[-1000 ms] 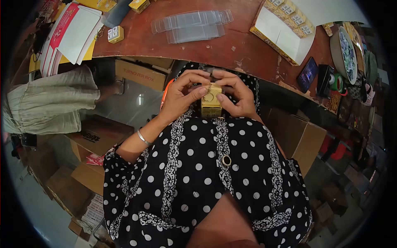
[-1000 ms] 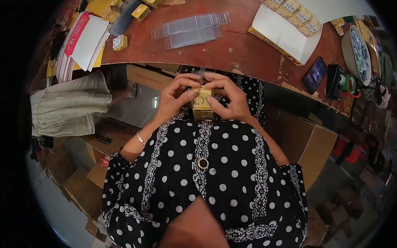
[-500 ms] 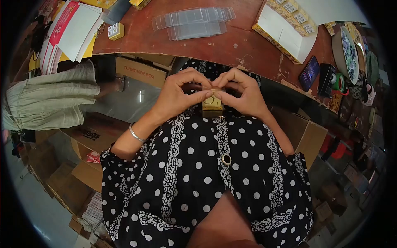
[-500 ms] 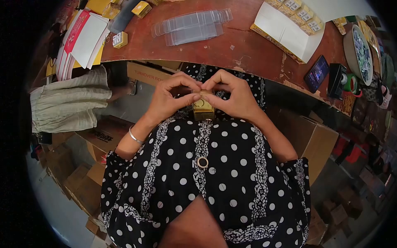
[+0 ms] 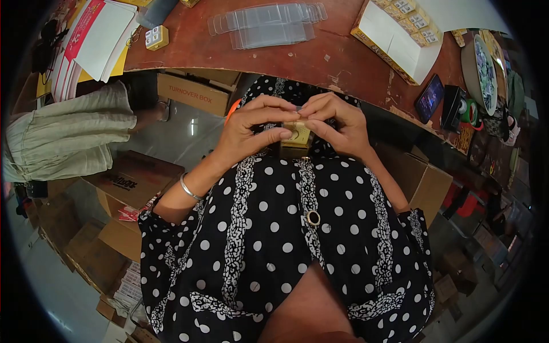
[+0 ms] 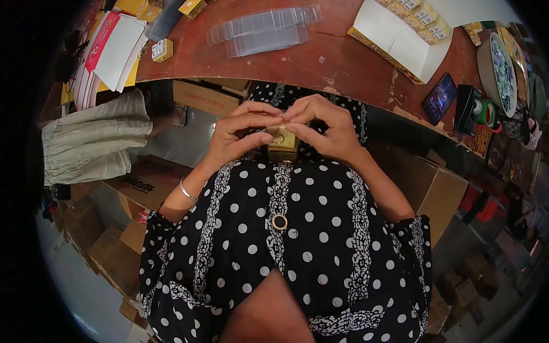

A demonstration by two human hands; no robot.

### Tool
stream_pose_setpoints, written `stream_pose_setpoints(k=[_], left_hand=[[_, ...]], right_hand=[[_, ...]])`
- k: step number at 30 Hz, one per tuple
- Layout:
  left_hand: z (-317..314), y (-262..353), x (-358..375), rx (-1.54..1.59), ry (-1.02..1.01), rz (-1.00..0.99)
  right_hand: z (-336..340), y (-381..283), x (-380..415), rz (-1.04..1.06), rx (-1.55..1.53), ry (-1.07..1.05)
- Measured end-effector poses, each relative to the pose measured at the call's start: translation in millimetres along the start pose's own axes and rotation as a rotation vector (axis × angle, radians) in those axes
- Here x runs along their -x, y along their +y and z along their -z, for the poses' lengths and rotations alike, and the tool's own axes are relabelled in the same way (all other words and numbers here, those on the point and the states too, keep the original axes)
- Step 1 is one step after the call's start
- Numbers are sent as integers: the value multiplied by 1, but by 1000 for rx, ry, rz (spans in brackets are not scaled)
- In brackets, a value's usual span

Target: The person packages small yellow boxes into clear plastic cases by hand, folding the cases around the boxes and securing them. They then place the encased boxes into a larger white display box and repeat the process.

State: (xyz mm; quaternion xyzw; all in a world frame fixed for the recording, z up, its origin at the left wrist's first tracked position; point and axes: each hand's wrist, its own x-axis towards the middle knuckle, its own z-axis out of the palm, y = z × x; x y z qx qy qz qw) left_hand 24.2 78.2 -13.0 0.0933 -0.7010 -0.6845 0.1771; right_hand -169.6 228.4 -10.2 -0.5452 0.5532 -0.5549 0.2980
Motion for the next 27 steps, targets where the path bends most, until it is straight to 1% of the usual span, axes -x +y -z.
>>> stream_pose_setpoints(k=[1, 3, 4, 6, 7, 9, 10, 12, 13, 15, 16, 17, 19, 20, 22, 23, 24, 26, 27], left_hand=[[-3, -4, 3, 1, -2, 1], [-10, -9, 9, 232, -13, 154], [-12, -11, 9, 237, -18, 155], [-14, -15, 10, 271, -42, 230], [-15, -16, 11, 274, -54, 227], [-18, -17, 7, 339, -9, 214], [-18, -15, 4, 345, 9, 214], [-21, -15, -6, 416, 74, 170], [-19, -12, -9, 382, 98, 175], [-14, -10, -16, 332, 131, 158], [-11, -10, -18, 313, 142, 141], [-9, -14, -20, 294, 152, 131], [-5, -22, -24, 299, 119, 128], [-4, -23, -24, 298, 118, 137], [-6, -22, -26, 323, 108, 139], [-8, -22, -28, 344, 108, 149], [-10, -19, -28, 351, 121, 157], [-9, -23, -26, 332, 116, 150], [-6, -27, -25, 303, 124, 153]], right_hand=[[-1, 4, 3, -2, 1, 1], [-1, 8, 10, 168, 95, 35], [-1, 9, 12, 164, 100, 38], [-4, 11, 17, 178, 79, 72], [-5, 11, 19, 175, 88, 81], [-4, 10, 20, 125, 100, 97], [-1, 5, 20, 69, 47, 87], [15, -20, 16, -57, 166, 141], [26, -27, 18, -157, -36, 337], [85, -21, 31, -161, 137, 798], [117, -34, 36, -201, 216, 1061], [158, -27, 52, -189, 298, 1245], [219, -20, 96, -376, 425, 1314], [236, -14, 111, -369, 434, 1326], [261, -3, 135, -574, 494, 1139], [271, 5, 145, -567, 553, 1229], [287, 14, 160, -559, 567, 1242], [319, 24, 188, -545, 753, 1400], [327, 20, 192, -540, 756, 1415]])
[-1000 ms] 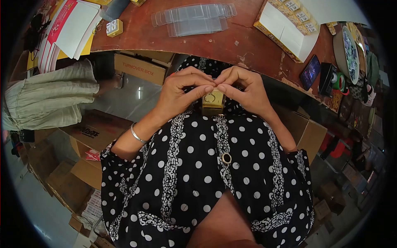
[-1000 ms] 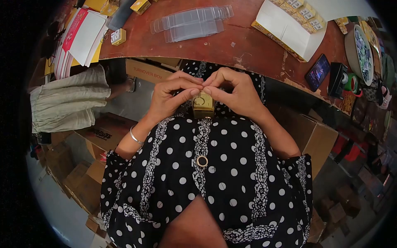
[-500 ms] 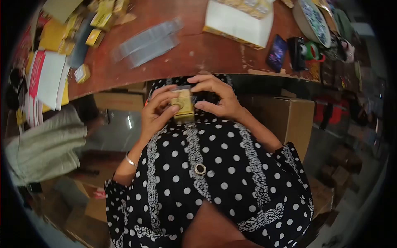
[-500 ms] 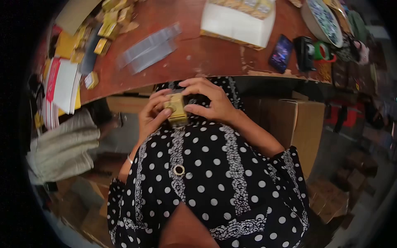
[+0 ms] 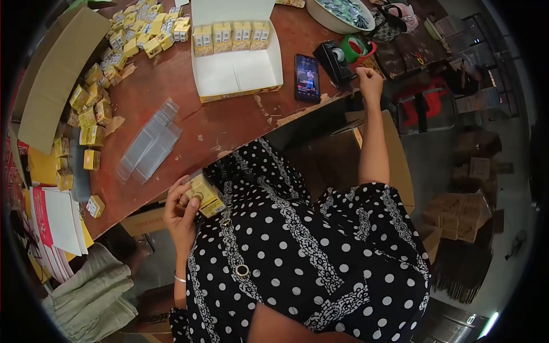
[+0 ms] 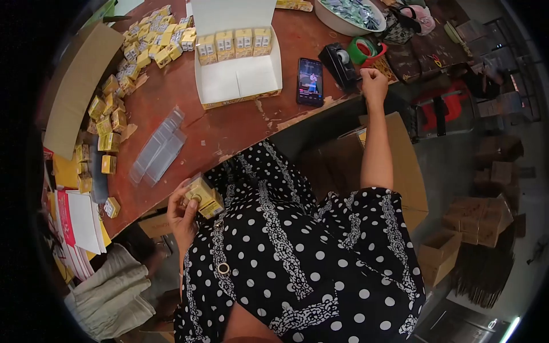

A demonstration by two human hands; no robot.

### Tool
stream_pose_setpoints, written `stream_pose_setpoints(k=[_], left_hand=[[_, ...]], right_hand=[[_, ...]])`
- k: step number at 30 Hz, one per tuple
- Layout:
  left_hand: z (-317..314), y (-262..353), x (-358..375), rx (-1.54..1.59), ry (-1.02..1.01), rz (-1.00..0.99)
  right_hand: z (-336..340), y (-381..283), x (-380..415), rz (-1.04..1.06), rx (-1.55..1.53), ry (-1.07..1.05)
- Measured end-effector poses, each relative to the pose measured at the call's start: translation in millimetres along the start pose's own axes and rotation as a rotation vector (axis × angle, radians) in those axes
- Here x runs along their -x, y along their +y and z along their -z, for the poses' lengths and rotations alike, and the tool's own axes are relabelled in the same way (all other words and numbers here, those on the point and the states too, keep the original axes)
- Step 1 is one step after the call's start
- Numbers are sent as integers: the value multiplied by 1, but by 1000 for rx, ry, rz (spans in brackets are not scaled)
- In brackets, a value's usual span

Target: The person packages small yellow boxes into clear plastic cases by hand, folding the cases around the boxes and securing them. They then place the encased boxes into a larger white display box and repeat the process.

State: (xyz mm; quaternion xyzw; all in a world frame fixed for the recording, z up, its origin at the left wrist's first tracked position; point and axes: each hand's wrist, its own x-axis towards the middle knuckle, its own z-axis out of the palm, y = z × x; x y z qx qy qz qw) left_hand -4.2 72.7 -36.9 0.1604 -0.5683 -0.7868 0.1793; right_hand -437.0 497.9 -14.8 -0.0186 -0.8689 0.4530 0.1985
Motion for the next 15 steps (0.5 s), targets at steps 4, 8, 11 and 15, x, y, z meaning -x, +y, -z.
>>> stream_pose_setpoints(k=[4, 8, 11, 15], left_hand=[[4, 0, 0, -19, 4, 35], [3, -1, 0, 9, 13, 23], [3, -2, 1, 19, 11, 26], [6, -2, 2, 20, -2, 32]], right_hand=[[8, 7, -32, -255, 48, -287], [4, 4, -48, -451, 59, -533], [1, 13, -62, -482, 88, -592], [8, 1, -43, -477, -35, -549]])
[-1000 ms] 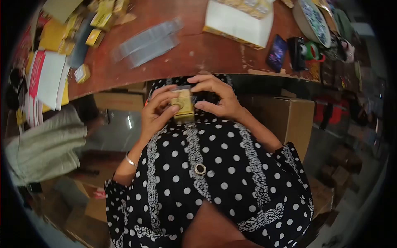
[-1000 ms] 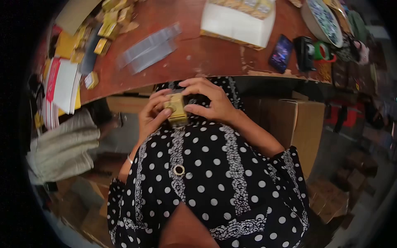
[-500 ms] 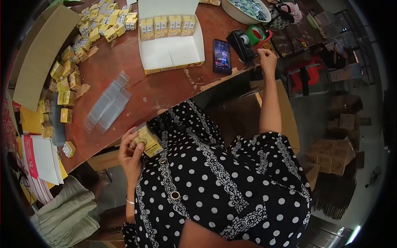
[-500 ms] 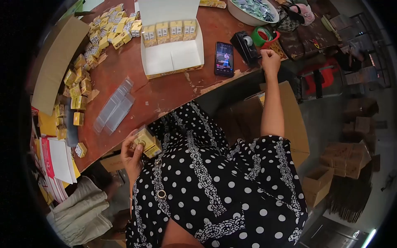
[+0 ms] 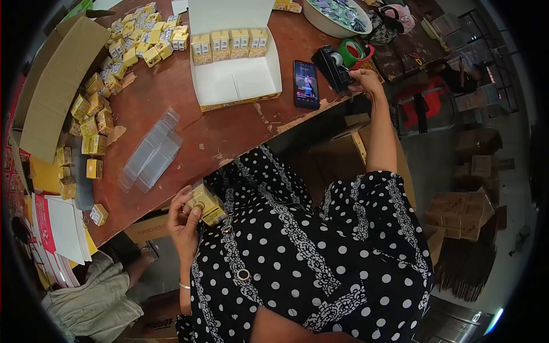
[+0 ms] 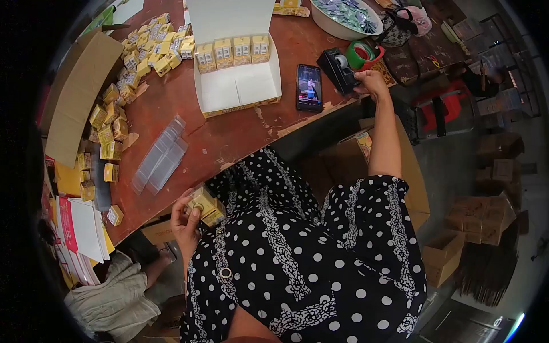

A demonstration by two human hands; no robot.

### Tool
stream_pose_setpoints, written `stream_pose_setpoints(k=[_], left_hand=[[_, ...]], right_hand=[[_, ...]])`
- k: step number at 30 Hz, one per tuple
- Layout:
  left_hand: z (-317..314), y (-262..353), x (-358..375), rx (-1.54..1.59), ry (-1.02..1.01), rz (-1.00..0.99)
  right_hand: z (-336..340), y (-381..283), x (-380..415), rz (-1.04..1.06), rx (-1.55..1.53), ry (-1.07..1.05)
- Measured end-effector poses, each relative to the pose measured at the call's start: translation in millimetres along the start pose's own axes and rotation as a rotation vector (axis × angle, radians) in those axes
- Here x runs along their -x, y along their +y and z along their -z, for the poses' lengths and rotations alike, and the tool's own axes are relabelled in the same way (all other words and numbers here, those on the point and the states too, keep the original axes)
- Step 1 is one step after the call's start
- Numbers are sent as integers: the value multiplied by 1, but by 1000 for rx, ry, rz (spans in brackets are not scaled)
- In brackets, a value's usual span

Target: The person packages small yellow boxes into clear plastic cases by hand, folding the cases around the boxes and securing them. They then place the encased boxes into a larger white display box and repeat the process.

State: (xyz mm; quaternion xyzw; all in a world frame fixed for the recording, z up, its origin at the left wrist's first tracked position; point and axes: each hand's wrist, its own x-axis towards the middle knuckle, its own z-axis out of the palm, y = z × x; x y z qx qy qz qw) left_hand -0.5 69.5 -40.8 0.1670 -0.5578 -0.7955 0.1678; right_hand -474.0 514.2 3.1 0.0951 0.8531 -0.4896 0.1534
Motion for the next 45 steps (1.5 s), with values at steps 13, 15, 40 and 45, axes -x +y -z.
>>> stream_pose_setpoints(k=[13, 15, 40, 45], left_hand=[[-8, 3, -4, 8, -31, -2], [-7, 3, -4, 11, -28, -4], [-40, 59, -34, -555, 139, -511], [-37, 60, -39, -604, 184, -554]], right_hand=[[-23, 68, 20, 307, -508, 161], [-25, 75, 13, 370, -490, 185], [-302, -107, 308, 434, -519, -859], [-309, -114, 309, 462, -464, -835]])
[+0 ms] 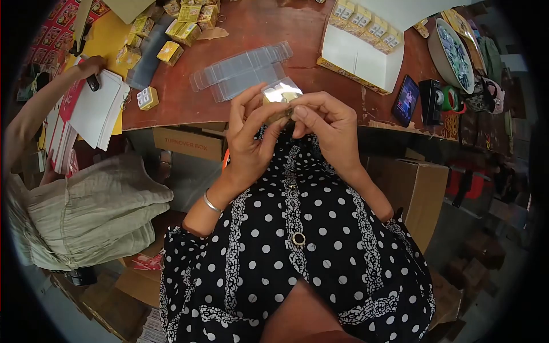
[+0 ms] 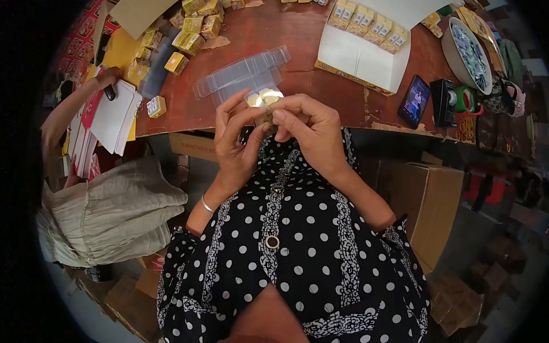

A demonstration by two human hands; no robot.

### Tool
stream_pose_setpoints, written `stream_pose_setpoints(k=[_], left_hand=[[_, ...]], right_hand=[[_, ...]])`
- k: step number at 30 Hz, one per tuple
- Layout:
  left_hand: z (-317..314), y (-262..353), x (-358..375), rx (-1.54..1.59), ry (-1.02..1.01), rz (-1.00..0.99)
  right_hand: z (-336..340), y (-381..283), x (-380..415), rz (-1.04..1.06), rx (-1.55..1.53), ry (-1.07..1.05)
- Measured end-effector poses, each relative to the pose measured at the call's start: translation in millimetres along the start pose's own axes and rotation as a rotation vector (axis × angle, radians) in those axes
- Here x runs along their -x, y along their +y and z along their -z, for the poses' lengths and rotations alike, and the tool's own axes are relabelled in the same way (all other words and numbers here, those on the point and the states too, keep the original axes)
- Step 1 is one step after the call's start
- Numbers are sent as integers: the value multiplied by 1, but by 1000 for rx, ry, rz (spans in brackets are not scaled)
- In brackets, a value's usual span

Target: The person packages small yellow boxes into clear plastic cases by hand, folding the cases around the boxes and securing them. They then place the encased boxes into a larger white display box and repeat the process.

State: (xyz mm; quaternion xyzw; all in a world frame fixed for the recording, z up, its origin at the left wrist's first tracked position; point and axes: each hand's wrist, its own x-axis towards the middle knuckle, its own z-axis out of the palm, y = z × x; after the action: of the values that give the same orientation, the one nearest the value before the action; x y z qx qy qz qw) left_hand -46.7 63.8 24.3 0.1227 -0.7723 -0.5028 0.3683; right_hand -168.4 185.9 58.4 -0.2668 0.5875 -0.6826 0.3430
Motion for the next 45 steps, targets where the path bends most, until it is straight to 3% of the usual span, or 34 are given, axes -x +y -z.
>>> stream_pose_setpoints(k=[10, 12, 13, 15, 16, 22, 24, 27, 31, 33, 34, 36, 38, 40, 42, 45], left_hand=[[-2, 2, 4, -68, 9, -111], [-2, 1, 7, -14, -21, 4], [-3, 0, 8, -15, -17, -2], [-6, -2, 11, 100, -15, 102], [-6, -4, 12, 99, -11, 96], [-6, -3, 11, 221, 5, 140], [-10, -4, 12, 396, 28, 180], [-10, -2, 10, 600, 95, 205], [2, -12, 9, 560, -30, 310], [9, 3, -2, 250, -161, 311], [9, 5, -5, 257, -173, 310], [7, 7, -13, 97, -455, 309], [4, 3, -13, 192, -509, 311], [1, -4, -10, 215, -516, 398], [0, 0, -7, 312, -462, 520], [3, -6, 2, 511, -394, 583]], right_hand=[[1, 1, 3, -34, 268, 129], [6, 17, -1, 492, 566, 260], [12, 21, -5, 499, 566, 259], [26, 24, -14, 929, 849, 47], [27, 24, -16, 936, 848, 46], [30, 21, -25, 707, 690, -193], [27, 31, -20, 205, 133, -273], [33, 32, -12, 32, 48, -303], [49, 18, -11, 51, 227, -301], [57, -4, -14, 273, 713, -398], [57, -10, -13, 268, 716, -385], [52, -20, -11, 110, 676, -405], [55, -15, -10, 93, 574, -391], [66, -14, -3, 4, 401, -338], [93, -24, 5, 129, 384, -177], [185, -36, 14, 220, 557, 589]])
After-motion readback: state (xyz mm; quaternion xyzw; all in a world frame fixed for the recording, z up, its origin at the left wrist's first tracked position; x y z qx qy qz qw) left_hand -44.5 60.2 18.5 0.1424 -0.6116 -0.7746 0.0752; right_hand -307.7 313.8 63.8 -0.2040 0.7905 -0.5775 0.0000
